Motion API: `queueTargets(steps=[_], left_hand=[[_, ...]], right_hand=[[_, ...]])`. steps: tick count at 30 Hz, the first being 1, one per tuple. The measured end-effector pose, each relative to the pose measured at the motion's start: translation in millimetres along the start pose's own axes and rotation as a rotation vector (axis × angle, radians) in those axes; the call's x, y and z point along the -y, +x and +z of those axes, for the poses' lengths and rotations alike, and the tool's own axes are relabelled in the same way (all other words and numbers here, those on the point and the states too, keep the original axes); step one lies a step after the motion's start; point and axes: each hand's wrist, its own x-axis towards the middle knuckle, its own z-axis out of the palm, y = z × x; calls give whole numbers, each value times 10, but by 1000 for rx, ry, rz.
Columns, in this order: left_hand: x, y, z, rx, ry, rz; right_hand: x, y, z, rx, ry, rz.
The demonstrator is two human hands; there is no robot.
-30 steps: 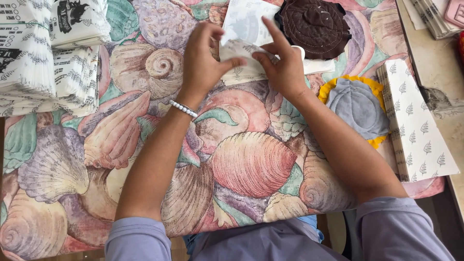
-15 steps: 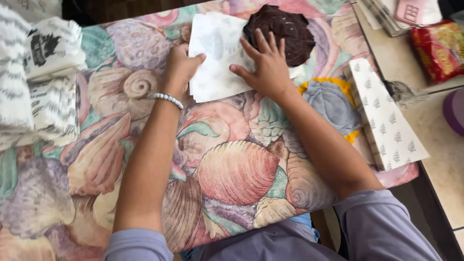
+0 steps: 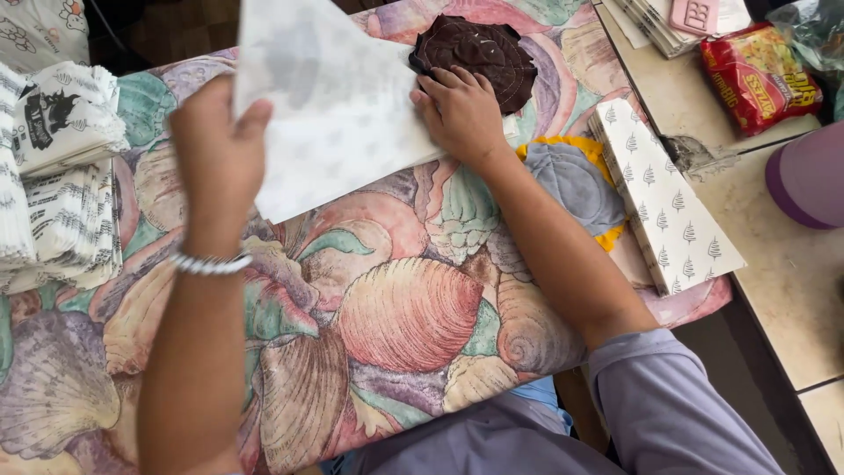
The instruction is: Folding printed paper sheets into specific shapes for food packaging or service.
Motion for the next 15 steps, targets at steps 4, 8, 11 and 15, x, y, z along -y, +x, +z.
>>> queueTargets(steps=[4,8,11,15], left_hand=[[301,-495,-357,-54,-340,64],[561,-833,-361,-152,-634,-189],[684,-981,-318,-204,-661,-88],[603,-1165,-289,-201,-747,-79]], right_hand=[[345,-129,-501,-431,366,-245],[710,-344,-567,-120,832,-225],[954,-461,-508,169,1325,97],[1167,-628,-615,51,1243,239]])
